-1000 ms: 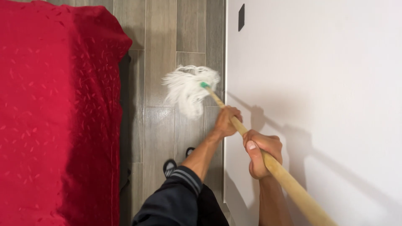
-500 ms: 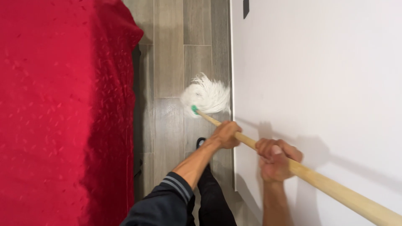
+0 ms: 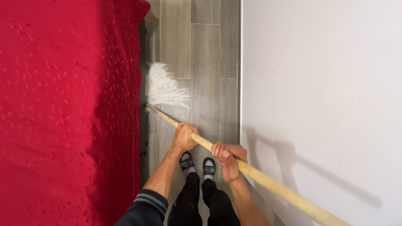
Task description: The person mops the tiled floor in a bedroom and hallway using a string mop, then detaches the mop head and washes it in a utility sink with water and detergent. The person rinses and wrings the mop head by hand before the clip ends.
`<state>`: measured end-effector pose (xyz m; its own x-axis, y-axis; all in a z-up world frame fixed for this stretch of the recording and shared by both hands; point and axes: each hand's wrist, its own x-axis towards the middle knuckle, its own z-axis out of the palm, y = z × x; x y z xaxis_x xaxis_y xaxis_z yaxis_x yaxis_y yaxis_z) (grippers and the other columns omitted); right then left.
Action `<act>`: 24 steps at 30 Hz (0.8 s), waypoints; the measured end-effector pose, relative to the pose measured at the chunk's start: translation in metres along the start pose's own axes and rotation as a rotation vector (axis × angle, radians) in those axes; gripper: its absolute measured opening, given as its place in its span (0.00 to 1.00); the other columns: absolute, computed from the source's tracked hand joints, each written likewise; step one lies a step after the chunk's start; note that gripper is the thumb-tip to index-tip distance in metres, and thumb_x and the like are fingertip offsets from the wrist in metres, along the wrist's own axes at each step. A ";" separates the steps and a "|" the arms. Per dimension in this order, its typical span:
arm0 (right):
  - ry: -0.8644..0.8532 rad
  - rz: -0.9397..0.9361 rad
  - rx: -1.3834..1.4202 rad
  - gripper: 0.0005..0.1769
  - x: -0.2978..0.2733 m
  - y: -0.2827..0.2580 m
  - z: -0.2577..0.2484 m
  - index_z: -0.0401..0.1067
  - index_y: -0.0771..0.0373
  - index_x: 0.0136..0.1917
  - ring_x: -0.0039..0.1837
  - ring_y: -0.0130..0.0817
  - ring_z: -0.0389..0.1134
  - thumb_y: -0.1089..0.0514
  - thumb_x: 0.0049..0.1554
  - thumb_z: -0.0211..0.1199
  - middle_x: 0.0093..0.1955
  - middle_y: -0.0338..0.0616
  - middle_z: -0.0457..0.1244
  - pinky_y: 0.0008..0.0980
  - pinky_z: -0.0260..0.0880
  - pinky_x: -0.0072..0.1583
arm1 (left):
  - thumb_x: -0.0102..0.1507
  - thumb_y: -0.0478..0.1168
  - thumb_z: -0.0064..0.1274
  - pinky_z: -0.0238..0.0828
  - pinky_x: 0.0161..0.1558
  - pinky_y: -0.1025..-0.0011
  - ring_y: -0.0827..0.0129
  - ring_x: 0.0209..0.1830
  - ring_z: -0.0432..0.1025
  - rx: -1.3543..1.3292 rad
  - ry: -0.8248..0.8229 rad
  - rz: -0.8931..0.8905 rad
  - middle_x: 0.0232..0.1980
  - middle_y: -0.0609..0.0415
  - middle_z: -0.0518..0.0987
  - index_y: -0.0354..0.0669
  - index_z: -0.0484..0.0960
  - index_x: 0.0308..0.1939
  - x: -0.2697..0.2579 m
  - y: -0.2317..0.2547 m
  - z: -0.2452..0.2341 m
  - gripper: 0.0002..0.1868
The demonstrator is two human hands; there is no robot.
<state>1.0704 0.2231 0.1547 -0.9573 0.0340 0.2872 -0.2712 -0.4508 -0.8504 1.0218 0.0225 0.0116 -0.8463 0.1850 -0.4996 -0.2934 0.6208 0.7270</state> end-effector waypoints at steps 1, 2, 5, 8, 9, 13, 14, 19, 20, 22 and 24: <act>0.011 0.008 -0.020 0.28 -0.002 -0.011 0.005 0.61 0.57 0.24 0.24 0.41 0.53 0.61 0.67 0.56 0.20 0.43 0.53 0.42 0.60 0.37 | 0.56 0.48 0.69 0.83 0.48 0.48 0.38 0.44 0.85 -0.018 0.038 0.006 0.31 0.42 0.85 0.54 0.87 0.24 -0.011 0.010 -0.001 0.10; 0.022 0.017 -0.040 0.30 -0.004 -0.023 0.009 0.60 0.57 0.23 0.23 0.41 0.52 0.61 0.67 0.58 0.20 0.43 0.51 0.41 0.61 0.36 | 0.56 0.47 0.71 0.84 0.48 0.52 0.42 0.42 0.84 -0.036 0.075 0.011 0.30 0.45 0.83 0.55 0.85 0.22 -0.023 0.020 0.000 0.11; 0.044 0.013 -0.100 0.30 0.023 -0.072 0.013 0.60 0.56 0.26 0.26 0.39 0.57 0.59 0.71 0.55 0.23 0.41 0.51 0.39 0.64 0.39 | 0.52 0.46 0.72 0.78 0.44 0.44 0.38 0.40 0.83 -0.069 0.166 0.088 0.27 0.42 0.81 0.55 0.85 0.22 -0.009 0.028 0.040 0.10; 0.015 0.028 -0.100 0.28 0.038 -0.127 -0.005 0.59 0.55 0.28 0.26 0.39 0.54 0.62 0.71 0.55 0.24 0.41 0.51 0.41 0.65 0.40 | 0.52 0.45 0.69 0.79 0.41 0.48 0.38 0.32 0.80 -0.129 0.198 0.272 0.24 0.41 0.79 0.48 0.79 0.21 0.006 0.048 0.105 0.14; 0.016 0.020 -0.108 0.28 0.043 -0.143 -0.003 0.59 0.55 0.28 0.26 0.39 0.54 0.62 0.71 0.55 0.24 0.41 0.51 0.41 0.65 0.40 | 0.52 0.45 0.69 0.79 0.41 0.48 0.38 0.32 0.80 -0.132 0.195 0.284 0.24 0.41 0.79 0.48 0.79 0.21 0.003 0.077 0.103 0.14; -0.069 -0.093 -0.324 0.30 0.054 -0.193 -0.007 0.59 0.57 0.23 0.23 0.38 0.51 0.64 0.68 0.57 0.20 0.40 0.50 0.37 0.59 0.35 | 0.55 0.44 0.67 0.75 0.37 0.58 0.45 0.27 0.77 -0.330 0.289 0.482 0.21 0.46 0.77 0.51 0.76 0.17 0.008 0.160 0.121 0.16; -0.077 -0.115 -0.382 0.30 0.051 -0.201 -0.009 0.59 0.57 0.23 0.24 0.38 0.50 0.66 0.68 0.56 0.21 0.40 0.49 0.37 0.59 0.34 | 0.57 0.43 0.65 0.74 0.36 0.63 0.50 0.25 0.75 -0.393 0.297 0.545 0.21 0.50 0.77 0.53 0.75 0.17 0.010 0.169 0.135 0.16; -0.002 -0.048 -0.589 0.25 0.028 -0.239 0.010 0.50 0.56 0.27 0.28 0.31 0.46 0.69 0.63 0.51 0.24 0.37 0.45 0.32 0.50 0.36 | 0.51 0.38 0.64 0.72 0.36 0.68 0.67 0.27 0.77 -0.567 0.089 0.589 0.23 0.60 0.83 0.57 0.85 0.19 -0.009 0.196 0.187 0.07; 0.077 0.010 -0.689 0.21 0.024 -0.249 0.023 0.41 0.57 0.32 0.32 0.29 0.41 0.70 0.60 0.45 0.28 0.37 0.40 0.32 0.44 0.39 | 0.50 0.33 0.60 0.67 0.30 0.68 0.75 0.27 0.76 -0.531 0.011 0.562 0.24 0.64 0.83 0.57 0.85 0.20 -0.018 0.203 0.192 0.10; 0.189 -0.004 -0.720 0.20 0.013 -0.250 0.023 0.47 0.59 0.29 0.32 0.31 0.47 0.68 0.60 0.47 0.27 0.38 0.44 0.33 0.52 0.39 | 0.50 0.35 0.59 0.64 0.29 0.66 0.77 0.27 0.74 -0.449 -0.062 0.494 0.23 0.66 0.79 0.56 0.77 0.17 -0.039 0.218 0.189 0.10; 0.307 -0.010 -0.746 0.21 -0.001 -0.251 0.028 0.53 0.61 0.26 0.31 0.33 0.53 0.66 0.61 0.48 0.26 0.39 0.49 0.34 0.60 0.40 | 0.51 0.38 0.59 0.61 0.28 0.63 0.78 0.27 0.71 -0.364 -0.138 0.418 0.21 0.67 0.76 0.56 0.68 0.15 -0.069 0.228 0.176 0.15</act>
<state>1.1420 0.3109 0.3799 -0.9099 0.3273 0.2550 -0.1721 0.2617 -0.9497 1.0914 0.2851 0.1287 -0.8644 0.4718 -0.1739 -0.1011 0.1758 0.9792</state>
